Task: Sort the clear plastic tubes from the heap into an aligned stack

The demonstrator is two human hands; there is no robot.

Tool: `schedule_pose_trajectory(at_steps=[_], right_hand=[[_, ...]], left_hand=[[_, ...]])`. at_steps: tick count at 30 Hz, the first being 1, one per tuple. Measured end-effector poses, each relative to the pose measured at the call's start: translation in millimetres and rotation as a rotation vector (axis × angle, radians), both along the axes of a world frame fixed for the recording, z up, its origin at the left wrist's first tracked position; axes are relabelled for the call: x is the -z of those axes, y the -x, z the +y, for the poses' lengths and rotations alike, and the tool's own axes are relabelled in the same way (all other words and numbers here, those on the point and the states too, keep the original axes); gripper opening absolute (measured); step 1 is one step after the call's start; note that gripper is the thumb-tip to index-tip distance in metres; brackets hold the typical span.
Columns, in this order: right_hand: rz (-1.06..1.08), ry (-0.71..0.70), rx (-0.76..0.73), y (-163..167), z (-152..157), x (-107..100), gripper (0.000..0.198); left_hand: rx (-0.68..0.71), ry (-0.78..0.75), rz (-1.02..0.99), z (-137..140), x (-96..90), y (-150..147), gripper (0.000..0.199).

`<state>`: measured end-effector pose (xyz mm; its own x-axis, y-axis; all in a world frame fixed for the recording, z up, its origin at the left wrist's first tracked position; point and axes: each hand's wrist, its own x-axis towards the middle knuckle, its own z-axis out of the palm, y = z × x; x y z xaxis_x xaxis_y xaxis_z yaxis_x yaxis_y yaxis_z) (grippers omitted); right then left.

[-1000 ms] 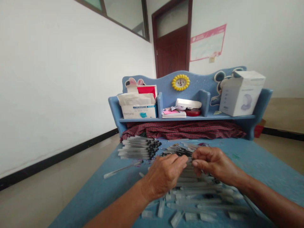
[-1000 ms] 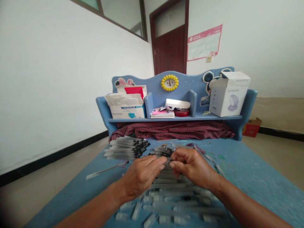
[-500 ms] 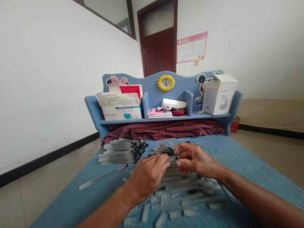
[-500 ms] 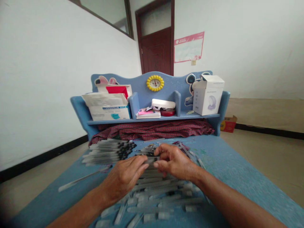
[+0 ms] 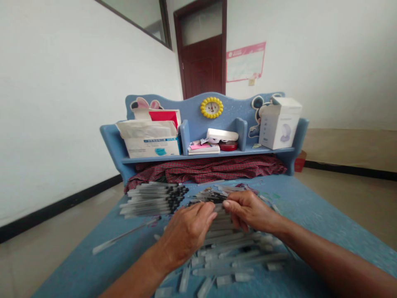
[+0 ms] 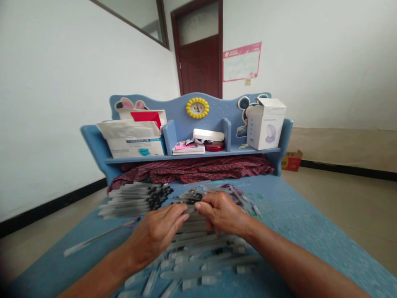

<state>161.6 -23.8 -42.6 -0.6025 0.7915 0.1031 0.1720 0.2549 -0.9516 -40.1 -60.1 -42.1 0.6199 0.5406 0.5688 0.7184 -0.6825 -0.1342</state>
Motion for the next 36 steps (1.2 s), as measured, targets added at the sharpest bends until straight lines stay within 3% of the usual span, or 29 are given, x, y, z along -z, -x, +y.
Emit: schedule_pose_trajectory(at_steps=[3, 6, 10, 19, 29, 33, 36], right_hand=[[0.046, 0.024, -0.02, -0.6, 0.8, 0.0, 0.026], [0.061, 0.052, -0.037, -1.7, 1.6, 0.1, 0.036], [-0.006, 0.02, -0.016, -1.4, 1.8, 1.6, 0.029], [0.088, 0.033, -0.033, -4.2, 3.1, -2.6, 0.012], [-0.105, -0.095, -0.039, -8.1, 0.7, -6.3, 0.028], [0.01, -0.003, -0.049, -8.3, 2.1, -5.7, 0.01], [0.118, 0.004, -0.002, -11.5, 7.7, -6.2, 0.012]], left_hand=[[-0.001, 0.008, 0.01, 0.0, 0.2, -0.3, 0.015], [0.003, 0.003, 0.009, -0.5, -0.3, -0.7, 0.016], [0.008, 0.009, 0.009, -1.3, -1.1, -1.7, 0.016], [0.013, 0.097, 0.017, -1.5, 3.5, -1.0, 0.016], [0.013, 0.106, 0.016, -1.4, 4.8, -0.7, 0.019], [-0.012, 0.126, 0.025, -0.7, 3.0, -0.2, 0.02], [-0.046, 0.144, 0.01, 0.5, 1.0, 0.8, 0.019]])
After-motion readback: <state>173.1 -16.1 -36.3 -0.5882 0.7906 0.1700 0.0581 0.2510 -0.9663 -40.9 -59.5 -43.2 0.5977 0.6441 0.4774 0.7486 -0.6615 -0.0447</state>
